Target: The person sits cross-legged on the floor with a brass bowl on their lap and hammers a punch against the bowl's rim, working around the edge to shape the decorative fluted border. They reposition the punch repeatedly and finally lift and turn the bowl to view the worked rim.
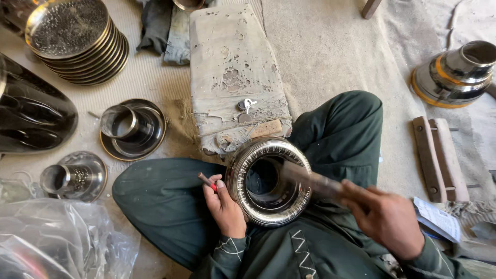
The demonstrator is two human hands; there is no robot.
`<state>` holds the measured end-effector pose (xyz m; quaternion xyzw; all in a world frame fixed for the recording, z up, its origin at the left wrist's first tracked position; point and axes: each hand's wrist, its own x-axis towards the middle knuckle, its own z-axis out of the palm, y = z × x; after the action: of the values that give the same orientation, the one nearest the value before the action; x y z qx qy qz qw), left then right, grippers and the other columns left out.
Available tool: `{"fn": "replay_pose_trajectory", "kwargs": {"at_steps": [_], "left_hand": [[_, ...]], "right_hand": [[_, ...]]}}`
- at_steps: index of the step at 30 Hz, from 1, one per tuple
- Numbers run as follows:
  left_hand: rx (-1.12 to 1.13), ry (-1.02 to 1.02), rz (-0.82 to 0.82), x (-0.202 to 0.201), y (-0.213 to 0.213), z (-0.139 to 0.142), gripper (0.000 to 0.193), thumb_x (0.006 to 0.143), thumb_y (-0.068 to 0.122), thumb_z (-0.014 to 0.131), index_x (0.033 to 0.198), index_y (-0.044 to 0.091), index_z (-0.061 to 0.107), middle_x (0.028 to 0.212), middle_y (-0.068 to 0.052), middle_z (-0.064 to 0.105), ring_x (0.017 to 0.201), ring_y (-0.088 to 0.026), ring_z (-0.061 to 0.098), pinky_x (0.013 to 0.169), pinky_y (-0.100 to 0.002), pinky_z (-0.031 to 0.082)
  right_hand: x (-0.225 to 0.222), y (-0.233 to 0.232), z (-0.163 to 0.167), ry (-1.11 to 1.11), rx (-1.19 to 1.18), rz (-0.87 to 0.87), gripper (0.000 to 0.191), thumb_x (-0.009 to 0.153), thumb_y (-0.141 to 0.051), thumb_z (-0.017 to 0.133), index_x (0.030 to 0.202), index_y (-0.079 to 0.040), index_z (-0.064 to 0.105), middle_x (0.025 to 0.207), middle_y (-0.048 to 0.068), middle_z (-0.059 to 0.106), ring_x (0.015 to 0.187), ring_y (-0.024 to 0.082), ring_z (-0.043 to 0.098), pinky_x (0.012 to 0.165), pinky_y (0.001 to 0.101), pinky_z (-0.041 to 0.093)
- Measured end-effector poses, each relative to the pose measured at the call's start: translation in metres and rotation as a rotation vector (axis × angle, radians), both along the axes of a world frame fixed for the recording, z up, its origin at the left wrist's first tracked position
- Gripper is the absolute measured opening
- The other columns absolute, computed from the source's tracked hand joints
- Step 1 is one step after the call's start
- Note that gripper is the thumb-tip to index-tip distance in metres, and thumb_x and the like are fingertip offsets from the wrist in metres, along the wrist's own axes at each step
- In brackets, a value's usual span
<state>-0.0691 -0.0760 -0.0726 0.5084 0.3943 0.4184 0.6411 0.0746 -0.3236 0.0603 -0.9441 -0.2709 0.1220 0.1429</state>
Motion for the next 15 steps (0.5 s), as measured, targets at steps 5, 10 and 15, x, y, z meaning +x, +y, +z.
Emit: {"fn": "replay_pose_trajectory", "kwargs": {"at_steps": [5, 10, 15], "left_hand": [[0.143, 0.096, -0.014, 0.001, 0.008, 0.011, 0.018, 0.111, 0.016, 0.047, 0.116, 0.002, 0.057, 0.1, -0.005, 0.056, 0.092, -0.014, 0.052, 0.087, -0.029, 0.046], [0.385, 0.205, -0.353, 0.027, 0.059, 0.04, 0.022, 0.107, 0.019, 0.048, 0.115, 0.003, 0.061, 0.1, -0.007, 0.067, 0.093, -0.018, 0.066, 0.083, -0.033, 0.052], [0.379, 0.327, -0.578, 0.053, 0.072, 0.047, 0.023, 0.106, 0.021, 0.05, 0.112, 0.003, 0.063, 0.088, -0.005, 0.063, 0.082, -0.016, 0.06, 0.076, -0.032, 0.049]], "right_hand": [[0.0, 0.005, -0.002, -0.076, 0.119, 0.326, 0.049, 0.076, -0.034, 0.081, 0.123, -0.025, 0.075, 0.073, 0.009, 0.073, 0.051, 0.03, 0.069, 0.048, 0.0428, 0.055], [0.001, 0.018, 0.005, -0.059, 0.08, 0.305, 0.051, 0.076, -0.033, 0.081, 0.126, -0.023, 0.074, 0.074, 0.01, 0.071, 0.051, 0.033, 0.067, 0.049, 0.0454, 0.053], [0.014, 0.013, 0.002, -0.105, 0.051, 0.153, 0.046, 0.08, -0.035, 0.081, 0.124, -0.023, 0.076, 0.077, 0.011, 0.073, 0.059, 0.034, 0.069, 0.055, 0.0444, 0.055]]}}
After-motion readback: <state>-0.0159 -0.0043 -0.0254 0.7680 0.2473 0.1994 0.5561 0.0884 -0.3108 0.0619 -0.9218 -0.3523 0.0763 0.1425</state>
